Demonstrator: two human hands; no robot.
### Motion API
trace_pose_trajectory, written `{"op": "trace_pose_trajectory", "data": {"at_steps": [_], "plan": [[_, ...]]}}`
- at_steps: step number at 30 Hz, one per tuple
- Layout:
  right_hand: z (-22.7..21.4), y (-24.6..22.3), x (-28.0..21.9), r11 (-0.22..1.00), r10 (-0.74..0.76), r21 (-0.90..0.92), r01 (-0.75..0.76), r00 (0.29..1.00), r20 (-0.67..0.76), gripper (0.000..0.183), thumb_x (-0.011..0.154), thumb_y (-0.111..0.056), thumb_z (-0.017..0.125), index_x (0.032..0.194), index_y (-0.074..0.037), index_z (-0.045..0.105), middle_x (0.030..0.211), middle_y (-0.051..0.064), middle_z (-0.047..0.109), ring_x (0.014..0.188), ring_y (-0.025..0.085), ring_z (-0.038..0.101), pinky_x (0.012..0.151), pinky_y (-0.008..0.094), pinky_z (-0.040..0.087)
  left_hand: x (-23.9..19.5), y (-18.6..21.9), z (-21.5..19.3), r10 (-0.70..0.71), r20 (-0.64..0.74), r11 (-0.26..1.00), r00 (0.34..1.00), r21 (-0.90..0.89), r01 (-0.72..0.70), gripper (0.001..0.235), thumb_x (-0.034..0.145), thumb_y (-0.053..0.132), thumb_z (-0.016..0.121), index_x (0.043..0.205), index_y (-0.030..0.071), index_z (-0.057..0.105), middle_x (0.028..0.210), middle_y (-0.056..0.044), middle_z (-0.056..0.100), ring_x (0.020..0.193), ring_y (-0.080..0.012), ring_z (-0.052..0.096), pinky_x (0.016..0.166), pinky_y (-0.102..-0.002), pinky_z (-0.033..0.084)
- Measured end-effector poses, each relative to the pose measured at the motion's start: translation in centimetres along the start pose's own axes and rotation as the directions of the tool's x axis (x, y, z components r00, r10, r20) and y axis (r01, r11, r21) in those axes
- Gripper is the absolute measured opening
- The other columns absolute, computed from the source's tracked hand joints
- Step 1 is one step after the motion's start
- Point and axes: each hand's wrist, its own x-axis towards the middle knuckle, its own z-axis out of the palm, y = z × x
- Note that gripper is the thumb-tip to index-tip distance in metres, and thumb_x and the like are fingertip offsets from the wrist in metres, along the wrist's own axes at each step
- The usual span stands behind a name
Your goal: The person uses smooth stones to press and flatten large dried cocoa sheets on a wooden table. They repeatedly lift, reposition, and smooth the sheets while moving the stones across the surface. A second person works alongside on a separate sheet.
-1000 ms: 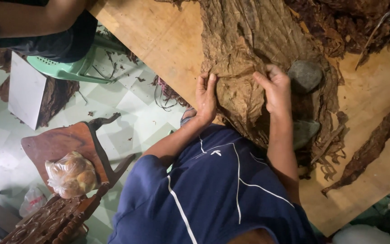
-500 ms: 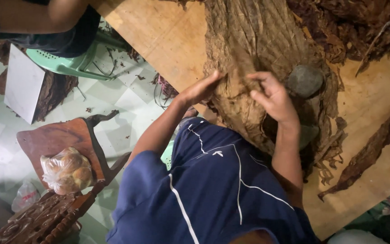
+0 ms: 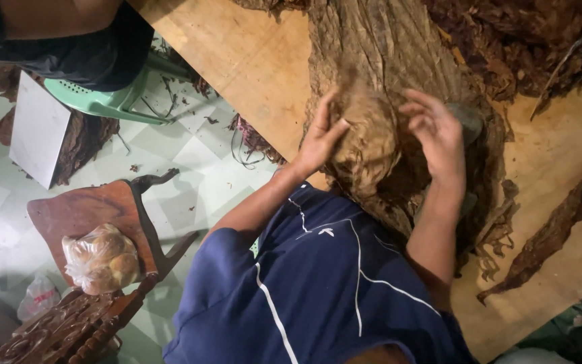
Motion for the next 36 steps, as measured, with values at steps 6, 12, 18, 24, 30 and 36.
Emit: {"op": "trace_pose_trajectory", "data": {"at_steps": [6, 12, 18, 24, 30, 36], "plan": [[5.2, -3.1, 2.0, 0.987, 0.063, -0.161, -0.028, 0.974, 0.216, 0.01, 0.105, -0.01, 0.074, 0.109, 0.0, 0.072, 0.094, 0.015, 0.073, 0.087, 0.01, 0.055, 0.075, 0.033, 0.055, -0.2, -1.3, 1.4, 0.177, -0.041, 0.939, 0.983, 0.308, -0.157, 0.051, 0.107, 0.014, 0.067, 0.155, 0.015, 0.05, 0.146, -0.017, 0.064, 0.144, -0.0327, 0.052, 0.117, -0.048, 0.048], [3.8, 5.0, 3.2, 0.958, -0.002, -0.278, -0.063, 0.974, -0.227, 0.016, 0.113, -0.025, 0.065, 0.116, -0.012, 0.073, 0.1, 0.006, 0.073, 0.096, 0.013, 0.062, 0.097, 0.039, 0.053, -0.4, -2.3, 0.2, 0.148, -0.319, 0.98, 0.936, 0.178, -0.094, 0.009, 0.104, 0.021, 0.073, 0.108, 0.013, 0.074, 0.08, 0.005, 0.059, 0.081, -0.0027, 0.054, 0.076, -0.024, 0.055], [4.0, 5.2, 2.2, 0.903, -0.144, -0.43, 0.0, 0.943, -0.3, 0.019, 0.113, -0.022, 0.064, 0.121, -0.006, 0.071, 0.107, 0.019, 0.075, 0.106, 0.031, 0.072, 0.097, 0.047, 0.054, -0.1, -2.1, -1.2, 0.091, -0.394, 0.988, 0.915, 0.153, -0.032, 0.015, 0.107, 0.023, 0.069, 0.106, 0.01, 0.077, 0.086, 0.001, 0.07, 0.087, -0.0053, 0.056, 0.084, -0.028, 0.054], [4.0, 1.8, 0.9, 0.91, -0.134, -0.413, 0.029, 0.964, -0.228, 0.02, 0.116, -0.02, 0.059, 0.128, -0.007, 0.068, 0.111, 0.02, 0.075, 0.11, 0.036, 0.071, 0.094, 0.052, 0.055, 1.1, 1.3, -2.2, 0.062, -0.333, 0.916, 0.941, 0.393, 0.078, 0.017, 0.101, 0.035, 0.077, 0.104, 0.019, 0.081, 0.084, -0.005, 0.079, 0.081, -0.0107, 0.069, 0.08, -0.034, 0.057], [4.4, 2.4, 0.9, 0.909, -0.141, -0.401, 0.113, 0.989, -0.04, 0.02, 0.113, -0.018, 0.067, 0.129, -0.008, 0.07, 0.107, 0.017, 0.075, 0.109, 0.032, 0.072, 0.094, 0.049, 0.056, 4.9, 2.5, -1.0, -0.046, 0.078, 0.935, 0.996, 0.355, 0.016, 0.077, 0.092, 0.046, 0.09, 0.151, 0.009, 0.057, 0.134, -0.029, 0.067, 0.126, -0.0424, 0.068, 0.11, -0.053, 0.054], [3.0, 2.1, 1.5, 0.929, -0.229, -0.339, 0.149, 0.951, -0.209, 0.009, 0.11, -0.014, 0.074, 0.115, -0.006, 0.076, 0.099, 0.012, 0.076, 0.095, 0.02, 0.071, 0.092, 0.04, 0.057, 4.7, 3.7, 0.9, 0.063, -0.206, 0.996, 0.977, 0.075, -0.048, 0.02, 0.099, 0.025, 0.079, 0.114, 0.011, 0.079, 0.096, -0.006, 0.077, 0.089, -0.0119, 0.071, 0.081, -0.031, 0.062]]}}
